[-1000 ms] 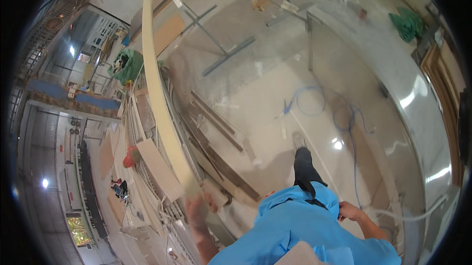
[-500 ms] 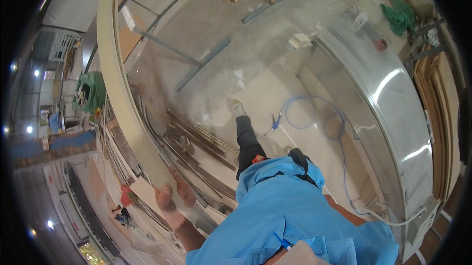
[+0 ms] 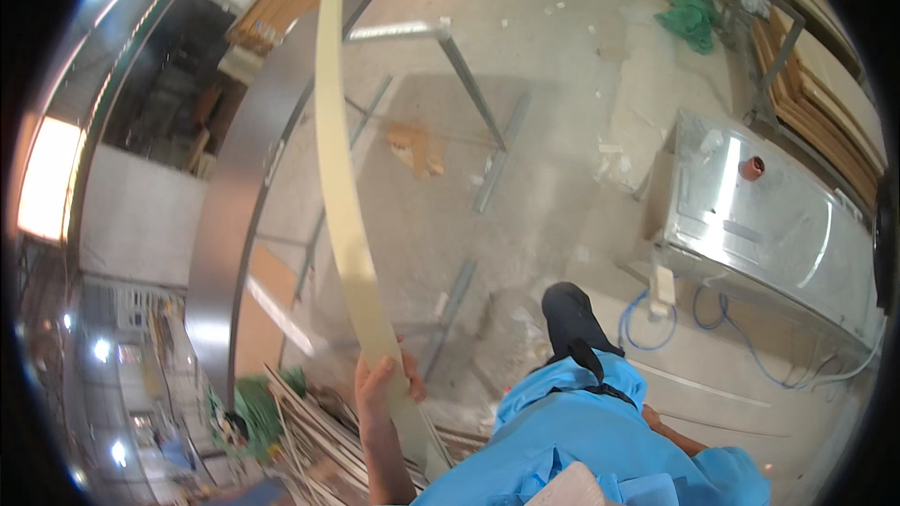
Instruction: The person picks up a long wooden strip and uses a yellow utility knife to scrape its surface repeatedly. The person holds the strip with one hand and scrapes along its length with the other, occasionally repositioning the strip. The task continues throughout the clip without a visible final placement or outcome.
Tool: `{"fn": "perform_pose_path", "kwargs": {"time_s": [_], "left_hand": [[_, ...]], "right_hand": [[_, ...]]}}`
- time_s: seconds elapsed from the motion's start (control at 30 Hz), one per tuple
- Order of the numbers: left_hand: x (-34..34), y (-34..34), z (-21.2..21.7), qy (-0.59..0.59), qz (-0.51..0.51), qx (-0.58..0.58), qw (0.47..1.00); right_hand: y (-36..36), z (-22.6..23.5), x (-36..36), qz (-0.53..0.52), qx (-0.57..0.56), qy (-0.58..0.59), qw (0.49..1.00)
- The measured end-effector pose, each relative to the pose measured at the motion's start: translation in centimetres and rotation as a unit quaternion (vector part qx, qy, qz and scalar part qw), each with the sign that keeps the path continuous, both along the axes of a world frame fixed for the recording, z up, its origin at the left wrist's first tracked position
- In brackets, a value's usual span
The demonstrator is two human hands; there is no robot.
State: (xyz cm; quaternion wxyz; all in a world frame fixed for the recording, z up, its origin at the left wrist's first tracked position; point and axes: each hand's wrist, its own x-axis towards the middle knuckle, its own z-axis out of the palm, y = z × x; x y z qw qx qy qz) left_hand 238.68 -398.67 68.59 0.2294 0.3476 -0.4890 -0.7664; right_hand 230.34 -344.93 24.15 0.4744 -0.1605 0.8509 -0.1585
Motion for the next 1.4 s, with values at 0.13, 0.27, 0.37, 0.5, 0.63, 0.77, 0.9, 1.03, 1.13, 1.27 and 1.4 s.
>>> {"fn": "perform_pose_path", "kwargs": {"time_s": [0.13,0.27,0.37,0.5,0.63,0.77,0.9,1.03,1.13,1.27,1.4], "left_hand": [[-9.2,-10.7,-1.2,-0.009,-0.061,-0.012,0.998],[-20.5,-19.7,-0.9,-0.014,-0.111,-0.024,0.993],[-29.4,-25.4,0.3,-0.012,-0.153,-0.003,0.988],[-39.9,-31.5,0.4,-0.075,-0.157,-0.012,0.985],[-50.0,-37.4,-1.9,-0.075,-0.152,0.017,0.985],[-60.8,-44.6,-4.0,-0.069,-0.141,0.067,0.985],[-72.7,-52.3,-4.8,-0.027,-0.148,0.083,0.985],[-83.6,-59.4,-4.6,-0.027,-0.133,0.084,0.987],[-90.9,-64.6,-3.8,-0.043,-0.118,0.078,0.989],[-99.9,-71.2,-3.5,-0.078,-0.094,0.067,0.99],[-109.3,-77.5,-4.0,-0.092,-0.058,0.021,0.994]], "right_hand": [[-10.1,1.0,-4.4,0.013,-0.006,0.012,1.0],[-20.7,1.7,-13.8,-0.032,0.002,-0.018,0.999],[-26.9,3.1,-21.6,-0.053,-0.006,-0.034,0.998],[-34.1,5.2,-33.8,-0.082,-0.023,-0.051,0.995],[-40.7,6.5,-47.7,-0.093,-0.037,-0.063,0.993],[-47.4,7.6,-60.7,-0.096,-0.036,-0.076,0.992],[-53.7,9.8,-71.5,-0.105,-0.022,-0.09,0.99],[-57.3,13.2,-80.1,-0.123,0.014,-0.119,0.985],[-60.1,15.5,-86.0,-0.171,0.034,-0.161,0.972],[-66.0,16.2,-94.7,-0.203,0.044,-0.203,0.957],[-73.2,15.8,-106.7,-0.18,0.063,-0.238,0.952]]}}
